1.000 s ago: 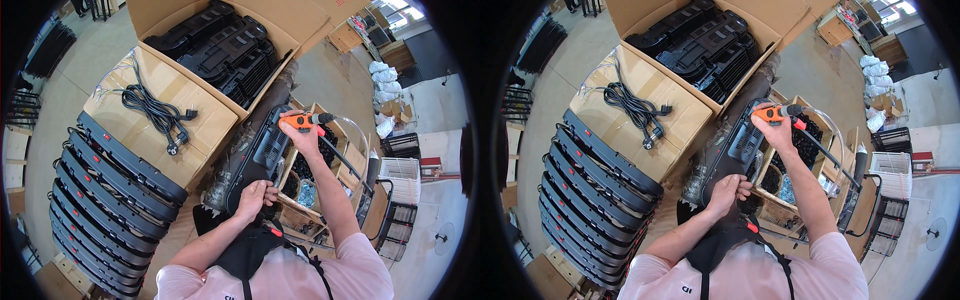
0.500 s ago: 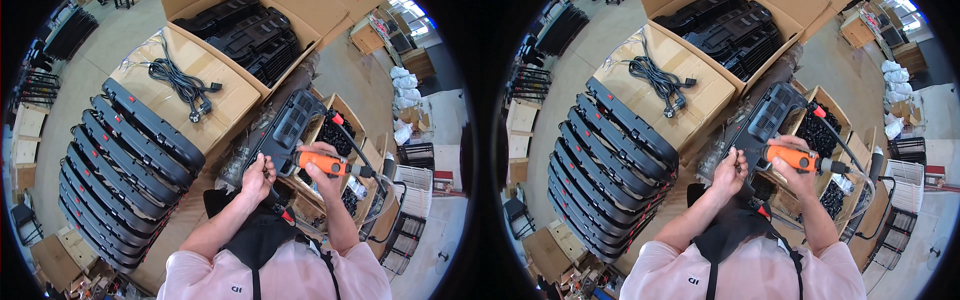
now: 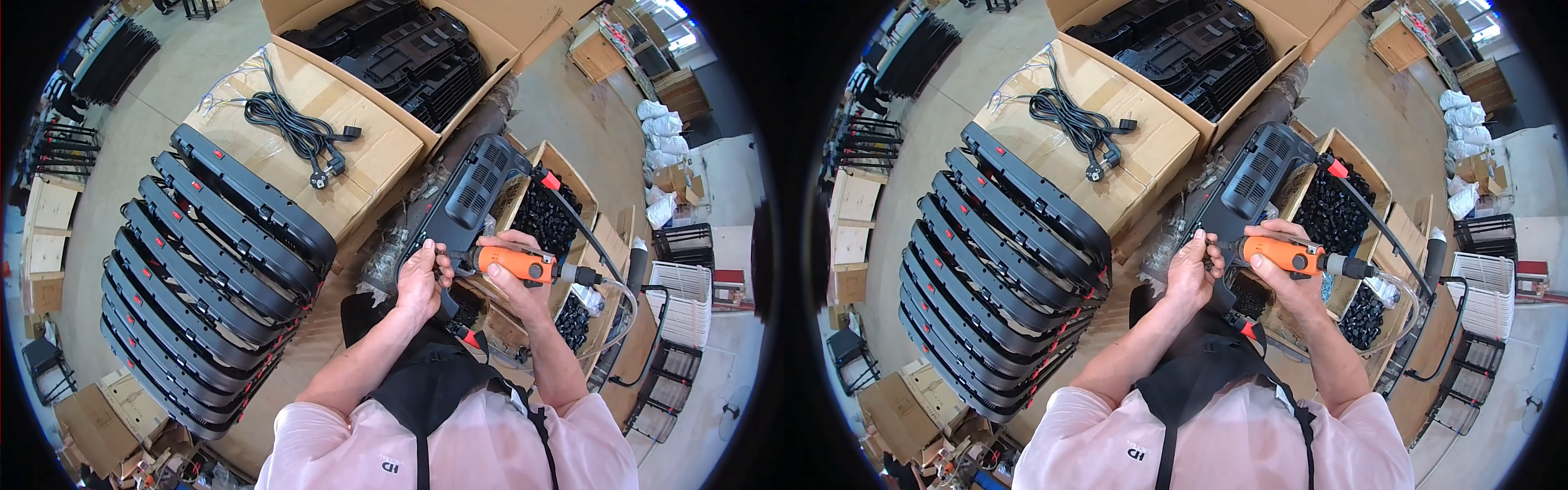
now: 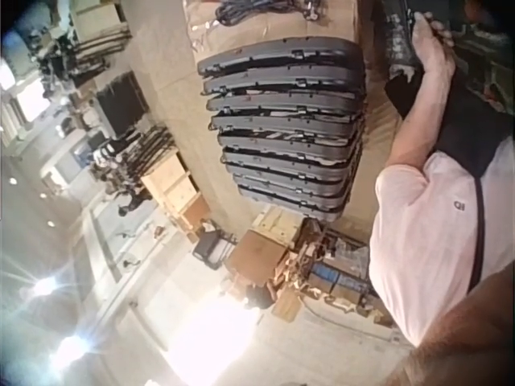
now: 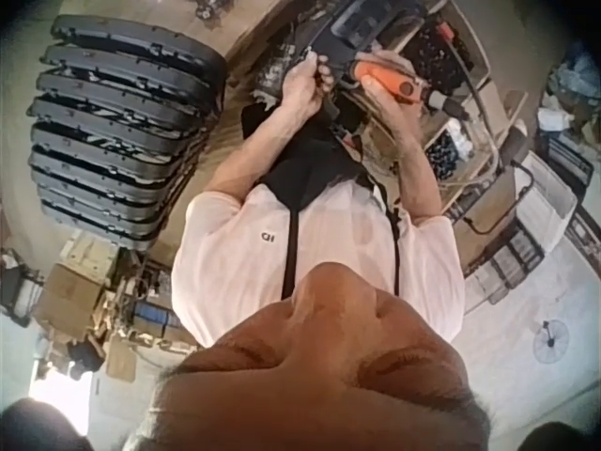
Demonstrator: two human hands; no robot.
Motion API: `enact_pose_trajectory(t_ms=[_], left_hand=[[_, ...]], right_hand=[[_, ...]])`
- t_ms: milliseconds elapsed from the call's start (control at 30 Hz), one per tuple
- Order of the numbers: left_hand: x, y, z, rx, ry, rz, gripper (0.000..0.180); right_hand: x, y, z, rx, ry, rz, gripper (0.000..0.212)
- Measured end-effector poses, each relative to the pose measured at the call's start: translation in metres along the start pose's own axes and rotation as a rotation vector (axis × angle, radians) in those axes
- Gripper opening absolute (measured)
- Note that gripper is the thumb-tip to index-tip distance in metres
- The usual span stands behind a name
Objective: Assembling components of a lawnmower using an electric screwdriver.
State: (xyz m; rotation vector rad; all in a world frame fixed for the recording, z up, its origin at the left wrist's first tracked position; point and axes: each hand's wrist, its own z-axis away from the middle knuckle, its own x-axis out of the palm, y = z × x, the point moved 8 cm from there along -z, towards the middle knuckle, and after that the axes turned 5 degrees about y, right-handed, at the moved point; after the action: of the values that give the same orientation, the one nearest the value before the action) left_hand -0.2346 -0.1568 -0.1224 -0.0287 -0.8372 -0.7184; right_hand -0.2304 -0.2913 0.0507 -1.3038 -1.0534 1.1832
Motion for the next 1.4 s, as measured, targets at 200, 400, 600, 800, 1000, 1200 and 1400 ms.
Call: enact_pose_trajectory(t_ms=[200, 400, 600, 800, 1000, 1200, 1400], left_hand=[[-0.004, 0.000, -0.003, -0.060, -0.009, 0.003, 0.037], [-0.008, -0.008, 0.000, -0.135, 0.013, 0.080, 0.032], [-0.013, -0.024, 0.013, -0.151, -0.081, -0.075, 0.021], [-0.022, -0.028, 0.014, -0.199, -0.197, -0.165, 0.027], [-0.022, -0.017, 0.023, -0.041, -0.093, -0.432, 0.026], [-0.024, -0.004, 0.029, 0.002, -0.159, -0.332, 0.023], [-0.030, -0.010, 0.032, -0.095, -0.159, -0.243, 0.025]], right_hand=[[0.014, -0.003, -0.005, 0.016, -0.118, 0.046, 0.051], [0.020, 0.011, -0.015, 0.015, -0.066, 0.089, 0.050], [0.024, 0.033, -0.037, -0.001, -0.017, 0.134, 0.048], [0.030, 0.040, -0.042, 0.019, -0.027, 0.116, 0.048], [0.044, 0.036, -0.050, 0.024, -0.083, 0.211, 0.043], [0.048, 0.042, -0.058, -0.071, -0.119, 0.265, 0.031], [0.049, 0.036, -0.058, -0.096, -0.150, 0.235, 0.037]])
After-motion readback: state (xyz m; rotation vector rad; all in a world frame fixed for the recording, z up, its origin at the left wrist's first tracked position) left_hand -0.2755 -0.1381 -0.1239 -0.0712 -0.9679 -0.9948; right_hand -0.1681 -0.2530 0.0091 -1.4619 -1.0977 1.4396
